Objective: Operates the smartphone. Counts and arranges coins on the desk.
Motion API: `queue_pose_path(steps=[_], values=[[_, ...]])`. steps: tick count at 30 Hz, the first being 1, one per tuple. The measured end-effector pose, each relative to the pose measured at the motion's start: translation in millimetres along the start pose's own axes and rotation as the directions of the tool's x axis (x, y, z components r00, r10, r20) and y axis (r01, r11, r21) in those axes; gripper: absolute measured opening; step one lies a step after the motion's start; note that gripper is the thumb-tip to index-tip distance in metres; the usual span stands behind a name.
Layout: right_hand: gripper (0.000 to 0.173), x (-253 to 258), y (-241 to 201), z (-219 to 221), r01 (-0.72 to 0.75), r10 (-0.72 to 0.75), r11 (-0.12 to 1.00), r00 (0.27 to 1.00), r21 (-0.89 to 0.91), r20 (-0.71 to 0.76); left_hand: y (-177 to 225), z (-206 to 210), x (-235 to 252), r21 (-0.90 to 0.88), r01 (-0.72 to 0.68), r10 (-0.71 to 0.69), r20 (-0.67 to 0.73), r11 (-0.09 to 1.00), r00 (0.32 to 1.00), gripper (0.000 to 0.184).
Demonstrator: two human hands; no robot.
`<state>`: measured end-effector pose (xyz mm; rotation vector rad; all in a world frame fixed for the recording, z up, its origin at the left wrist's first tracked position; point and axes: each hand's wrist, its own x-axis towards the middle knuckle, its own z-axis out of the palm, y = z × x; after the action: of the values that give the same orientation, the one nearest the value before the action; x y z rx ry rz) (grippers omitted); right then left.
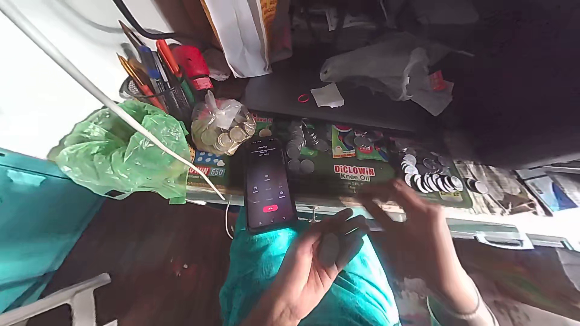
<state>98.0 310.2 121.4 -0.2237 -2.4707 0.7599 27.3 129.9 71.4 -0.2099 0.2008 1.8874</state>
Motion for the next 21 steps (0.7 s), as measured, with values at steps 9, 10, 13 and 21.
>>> queue_pose_path(steps=[9,10,13,21], values=[[0.037,60.5,34.6,13.4,0.013,0.043,0.858,0.994,-0.514,0.098,-0.1,-1.2,3.6,0.026,0.066,-0.064,-0.046,0.997,0.997,0.047],[0.04,54.2,27.9,16.2,0.04,0.02,0.85,0.994,-0.525,0.109,0.4,-2.9,3.8,0.02,0.056,-0.055,-0.05,0.998,0.997,0.047],[0.049,26.2,11.3,20.7,0.107,-0.047,0.834,0.991,-0.541,0.124,1.4,-11.1,3.7,0.008,0.026,-0.026,-0.029,1.0,0.999,0.047],[0.046,-0.7,9.6,4.3,0.06,-0.018,0.843,0.996,-0.534,0.083,3.3,-18.6,10.2,-0.047,0.064,-0.063,0.014,0.997,0.998,0.042]])
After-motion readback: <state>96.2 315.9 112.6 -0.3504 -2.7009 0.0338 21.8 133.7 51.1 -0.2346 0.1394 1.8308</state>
